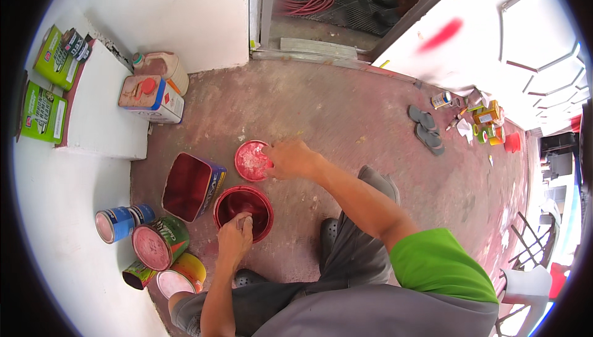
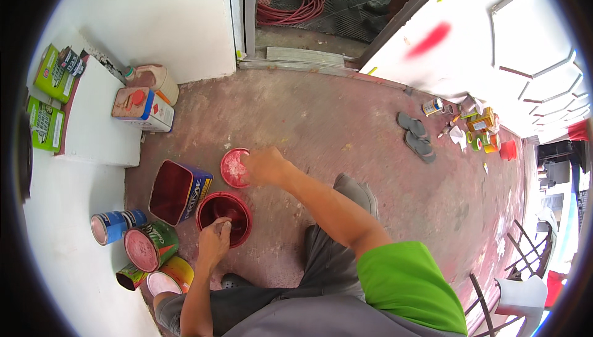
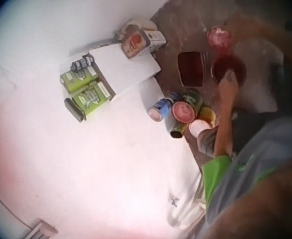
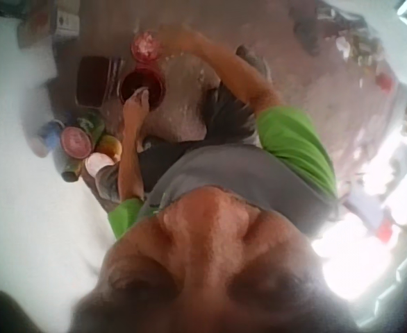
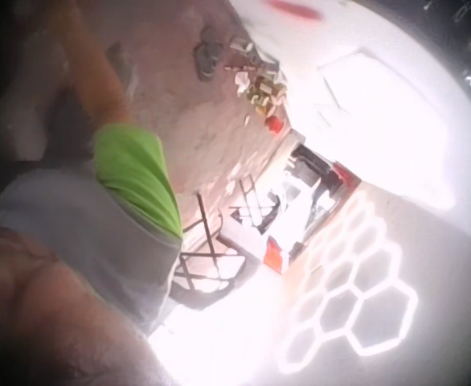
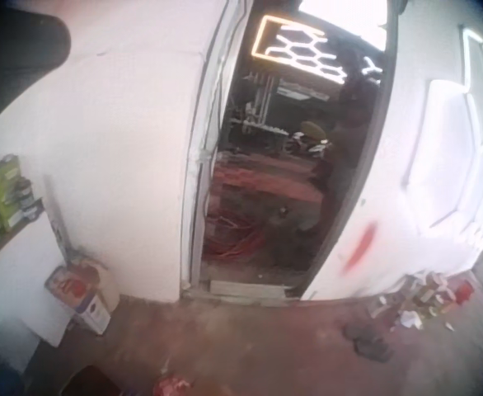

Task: The person walks into a workshop, picks up a newspaper, and then sits on the floor to mix red paint. They open a paint can, stir the contents, and pour the paint into a rectangular container. They then add thinner from a yellow can and continue mixing.

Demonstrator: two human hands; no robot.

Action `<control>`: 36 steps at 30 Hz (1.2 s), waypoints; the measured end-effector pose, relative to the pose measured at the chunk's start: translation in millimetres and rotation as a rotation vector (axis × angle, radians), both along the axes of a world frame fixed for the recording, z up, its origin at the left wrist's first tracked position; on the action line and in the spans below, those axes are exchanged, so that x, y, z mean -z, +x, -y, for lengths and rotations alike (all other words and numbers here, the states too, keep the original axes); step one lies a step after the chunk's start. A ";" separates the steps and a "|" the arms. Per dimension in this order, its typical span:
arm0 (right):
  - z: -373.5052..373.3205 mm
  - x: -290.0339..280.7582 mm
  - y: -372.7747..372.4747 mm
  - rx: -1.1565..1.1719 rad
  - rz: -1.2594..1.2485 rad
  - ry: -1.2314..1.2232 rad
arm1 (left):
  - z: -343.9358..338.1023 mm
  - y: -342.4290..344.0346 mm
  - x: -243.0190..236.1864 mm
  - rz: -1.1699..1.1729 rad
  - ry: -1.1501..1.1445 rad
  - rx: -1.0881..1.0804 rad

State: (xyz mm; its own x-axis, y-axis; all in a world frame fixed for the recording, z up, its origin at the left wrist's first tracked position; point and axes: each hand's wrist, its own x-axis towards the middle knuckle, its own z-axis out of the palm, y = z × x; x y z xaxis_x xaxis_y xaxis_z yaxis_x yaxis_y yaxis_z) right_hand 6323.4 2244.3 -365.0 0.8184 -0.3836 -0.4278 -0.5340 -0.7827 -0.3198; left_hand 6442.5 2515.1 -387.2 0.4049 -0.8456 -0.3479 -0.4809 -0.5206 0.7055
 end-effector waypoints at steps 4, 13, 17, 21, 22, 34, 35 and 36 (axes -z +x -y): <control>0.5 -10.1 1.1 0.017 -0.061 0.011 | 11.3 2.7 -18.9 0.112 -0.156 0.022; -3.0 -5.2 3.5 -0.005 -0.007 0.004 | 0.3 3.1 0.5 0.008 0.023 0.001; 1.9 6.5 4.9 -0.090 -0.064 -0.021 | 0.6 11.1 8.1 0.421 -0.175 0.163; -0.2 0.1 1.0 0.003 -0.019 -0.045 | 0.6 6.6 3.9 0.411 0.012 0.118; -1.1 1.9 1.0 -0.002 -0.047 -0.067 | -2.4 5.4 5.0 0.361 0.084 0.124; 0.2 4.4 -2.5 -0.016 0.008 -0.018 | 7.3 0.4 -15.9 0.276 0.304 0.071; -0.6 0.1 -3.0 -0.012 0.003 -0.015 | 6.1 -3.0 -13.4 0.187 0.211 0.031; -2.9 -2.2 -2.2 -0.009 0.001 -0.001 | 2.8 -6.3 -9.6 0.102 0.129 -0.007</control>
